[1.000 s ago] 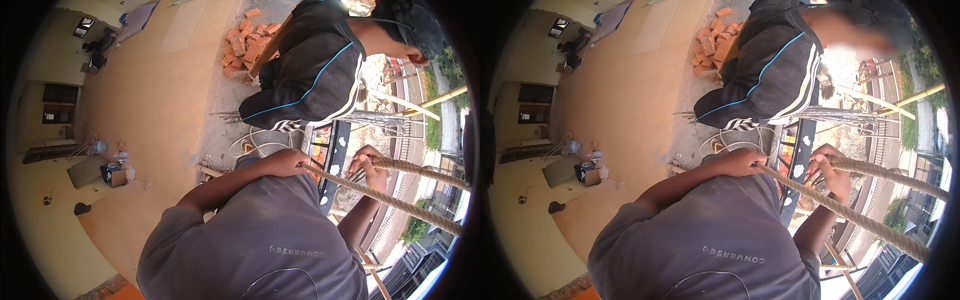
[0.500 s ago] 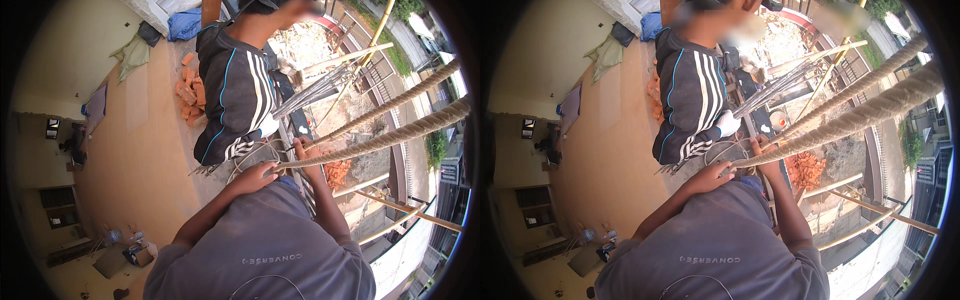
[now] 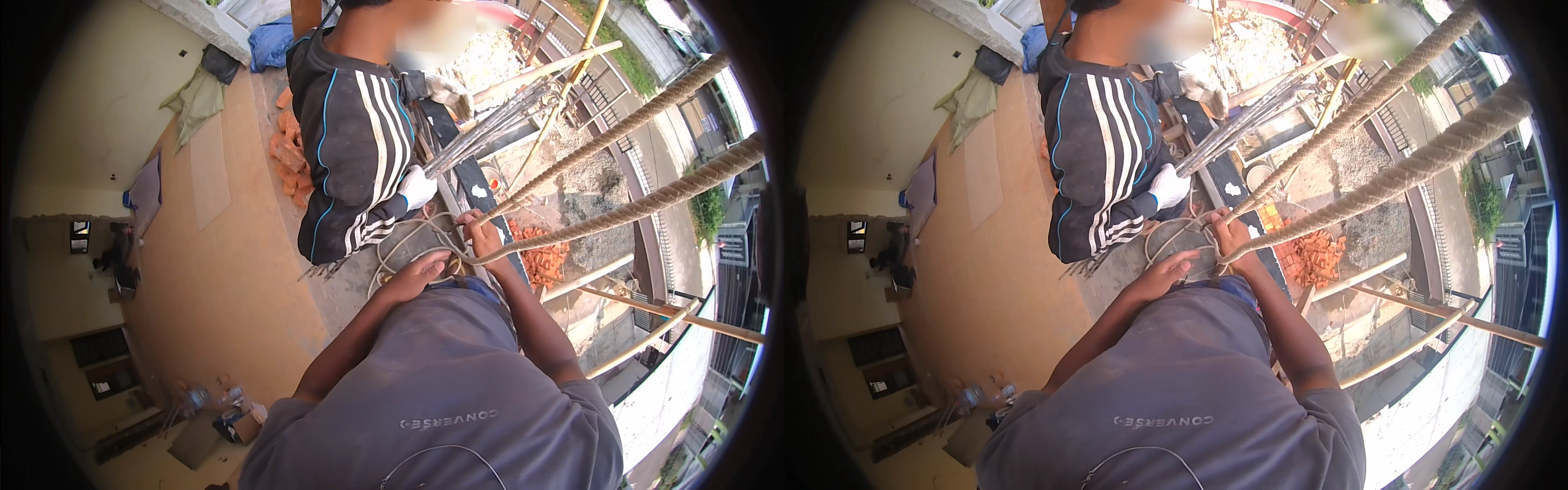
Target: The person loads red bricks into a bucket, secures the bucket with a rope, and pulls the rope to hoist the bucket of bricks up to the balcony. Another person assists by handing over a bundle of metal rods.
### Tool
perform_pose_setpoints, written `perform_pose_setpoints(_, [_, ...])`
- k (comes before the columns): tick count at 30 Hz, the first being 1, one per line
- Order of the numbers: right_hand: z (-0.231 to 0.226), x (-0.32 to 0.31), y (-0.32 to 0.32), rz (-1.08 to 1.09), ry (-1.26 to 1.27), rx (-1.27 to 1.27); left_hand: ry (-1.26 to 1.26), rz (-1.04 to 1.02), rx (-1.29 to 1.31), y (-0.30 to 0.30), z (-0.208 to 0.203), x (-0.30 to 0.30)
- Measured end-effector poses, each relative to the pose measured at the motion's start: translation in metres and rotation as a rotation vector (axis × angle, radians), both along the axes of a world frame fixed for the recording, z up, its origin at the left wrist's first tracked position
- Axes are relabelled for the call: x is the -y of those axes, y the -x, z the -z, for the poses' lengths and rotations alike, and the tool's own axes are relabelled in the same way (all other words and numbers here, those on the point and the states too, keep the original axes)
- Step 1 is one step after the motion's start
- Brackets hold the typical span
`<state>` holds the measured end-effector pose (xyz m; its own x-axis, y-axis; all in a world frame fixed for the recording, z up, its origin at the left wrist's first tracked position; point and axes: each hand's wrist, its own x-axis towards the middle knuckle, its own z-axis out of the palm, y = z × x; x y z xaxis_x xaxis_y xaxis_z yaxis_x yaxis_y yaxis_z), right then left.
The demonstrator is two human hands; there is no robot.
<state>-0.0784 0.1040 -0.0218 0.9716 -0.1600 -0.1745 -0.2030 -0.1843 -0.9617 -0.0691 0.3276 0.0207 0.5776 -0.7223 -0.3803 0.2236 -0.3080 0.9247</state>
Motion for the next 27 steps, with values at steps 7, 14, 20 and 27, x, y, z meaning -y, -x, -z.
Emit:
perform_pose_setpoints(7, [-0.022, 0.007, 0.004, -0.111, 0.616, 0.065, -0.443, -0.519, 0.358, -0.012, 0.077, -0.074])
perform_pose_setpoints(14, [-0.043, 0.0, -0.002, -0.079, 0.504, -0.214, -0.653, -0.585, 0.872, -0.037, 0.11, -0.132])
perform_pose_setpoints(20, [-0.035, -0.004, -0.008, 0.057, 0.444, -0.115, -0.739, -0.38, 0.803, -0.054, 0.12, -0.146])
perform_pose_setpoints(27, [-0.043, -0.006, -0.017, 0.043, 0.47, -0.126, -0.853, 0.246, 1.748, -0.102, 0.203, -0.164])
